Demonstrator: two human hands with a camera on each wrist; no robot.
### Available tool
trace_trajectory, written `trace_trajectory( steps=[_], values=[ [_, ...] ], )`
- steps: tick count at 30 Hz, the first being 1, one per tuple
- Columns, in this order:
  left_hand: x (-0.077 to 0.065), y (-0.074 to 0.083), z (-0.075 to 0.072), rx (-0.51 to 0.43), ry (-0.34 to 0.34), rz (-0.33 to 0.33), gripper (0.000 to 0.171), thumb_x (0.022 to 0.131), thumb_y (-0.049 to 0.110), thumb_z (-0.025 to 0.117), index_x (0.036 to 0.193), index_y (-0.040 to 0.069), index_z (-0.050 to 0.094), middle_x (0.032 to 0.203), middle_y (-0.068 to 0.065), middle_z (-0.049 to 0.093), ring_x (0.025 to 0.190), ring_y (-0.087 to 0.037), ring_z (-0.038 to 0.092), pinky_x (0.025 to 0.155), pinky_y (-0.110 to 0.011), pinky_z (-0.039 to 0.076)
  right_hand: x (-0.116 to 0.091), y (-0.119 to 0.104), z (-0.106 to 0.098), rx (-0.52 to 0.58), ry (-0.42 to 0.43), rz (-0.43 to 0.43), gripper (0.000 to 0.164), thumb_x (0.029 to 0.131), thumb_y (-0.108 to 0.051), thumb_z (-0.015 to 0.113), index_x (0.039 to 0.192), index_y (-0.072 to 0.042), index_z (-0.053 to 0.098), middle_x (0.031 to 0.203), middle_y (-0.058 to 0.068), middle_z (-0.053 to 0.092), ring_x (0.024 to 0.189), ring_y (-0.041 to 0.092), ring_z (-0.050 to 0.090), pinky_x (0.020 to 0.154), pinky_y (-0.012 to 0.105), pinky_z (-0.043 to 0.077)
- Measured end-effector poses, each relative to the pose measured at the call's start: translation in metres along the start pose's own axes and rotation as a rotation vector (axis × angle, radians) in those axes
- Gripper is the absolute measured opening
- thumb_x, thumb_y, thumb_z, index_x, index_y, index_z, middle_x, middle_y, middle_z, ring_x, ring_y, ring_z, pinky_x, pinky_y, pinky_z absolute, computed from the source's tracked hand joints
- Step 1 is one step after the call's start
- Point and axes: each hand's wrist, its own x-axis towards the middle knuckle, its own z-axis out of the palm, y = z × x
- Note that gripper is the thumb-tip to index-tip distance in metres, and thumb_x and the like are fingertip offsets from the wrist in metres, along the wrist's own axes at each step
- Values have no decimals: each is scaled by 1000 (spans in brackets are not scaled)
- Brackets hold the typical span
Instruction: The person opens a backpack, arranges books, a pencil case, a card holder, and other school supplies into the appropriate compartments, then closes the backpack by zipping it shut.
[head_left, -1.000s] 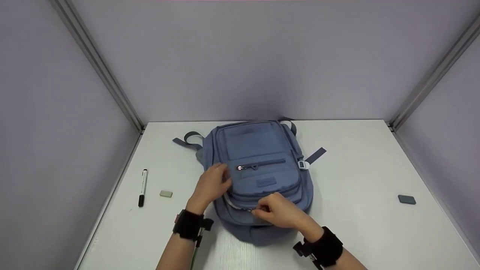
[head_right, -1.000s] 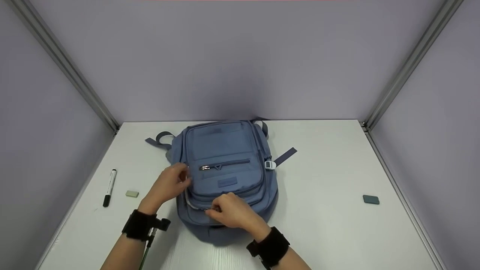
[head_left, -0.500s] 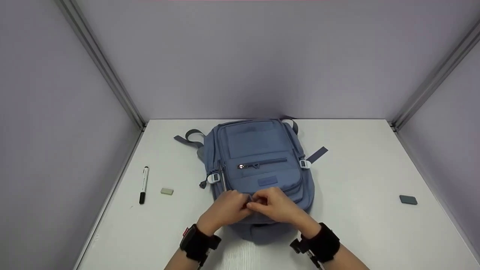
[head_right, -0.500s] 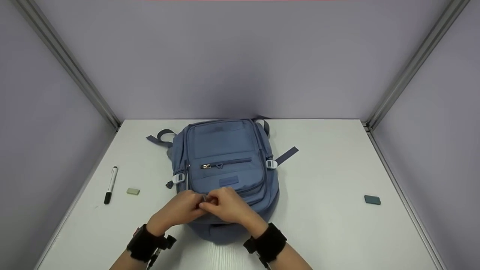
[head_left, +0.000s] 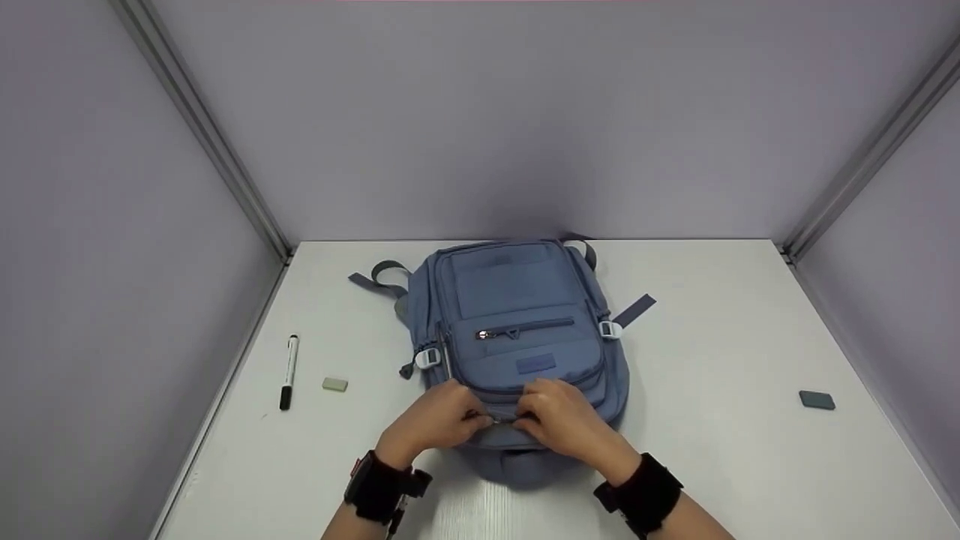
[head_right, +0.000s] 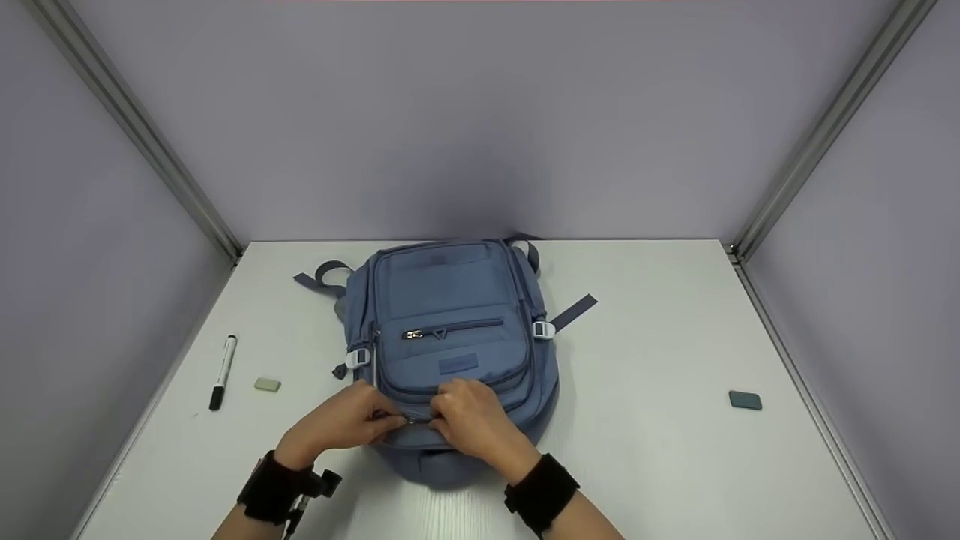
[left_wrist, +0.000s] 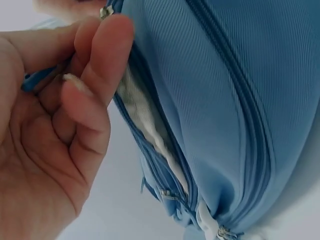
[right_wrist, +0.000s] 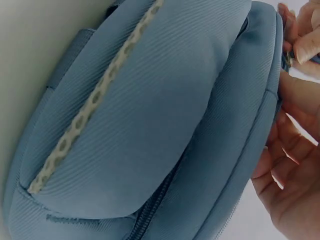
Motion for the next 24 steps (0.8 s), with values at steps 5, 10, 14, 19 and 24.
trace_trajectory(
  steps=[5, 10, 14, 19, 24],
  values=[
    [-8, -8, -4, -34, -29, -34, 42, 88, 12, 72, 51, 17, 52, 46, 16, 38, 41, 2, 35, 43, -17, 28, -1, 1, 4, -30, 15, -30, 15, 72, -18, 86, 72, -17, 71, 71, -7, 54, 66, 12, 55, 60, 32, 48],
    [-12, -16, -10, -14, -14, -46, 43, 87, 10, 71, 50, 19, 51, 44, 16, 38, 38, 3, 34, 41, -16, 27, 0, 3, 7, -43, 49, -66, 17, 69, -15, 87, 69, -16, 70, 68, -6, 51, 63, 13, 55, 58, 32, 48],
    [-14, -21, -14, 52, 22, -69, 45, 82, 8, 70, 49, 21, 43, 46, 17, 30, 39, 3, 28, 41, -17, 23, 0, 3, 7, -55, 51, -76, 18, 69, -15, 87, 69, -16, 69, 68, -6, 52, 63, 14, 56, 58, 33, 48],
    [-17, -26, -16, 136, 84, -125, 45, 74, 7, 66, 46, 23, 34, 46, 18, 22, 40, 2, 20, 40, -19, 17, 0, 3, 8, -60, 30, -66, 16, 70, -17, 87, 70, -16, 70, 69, -6, 53, 64, 14, 56, 59, 33, 49],
    [-17, -33, -14, 223, 151, -166, 46, 70, 10, 67, 48, 24, 29, 48, 19, 18, 42, 1, 18, 40, -22, 17, 0, 2, 8, -51, 26, -62, 15, 71, -16, 86, 70, -17, 71, 69, -6, 54, 64, 13, 56, 59, 33, 49]
  ],
)
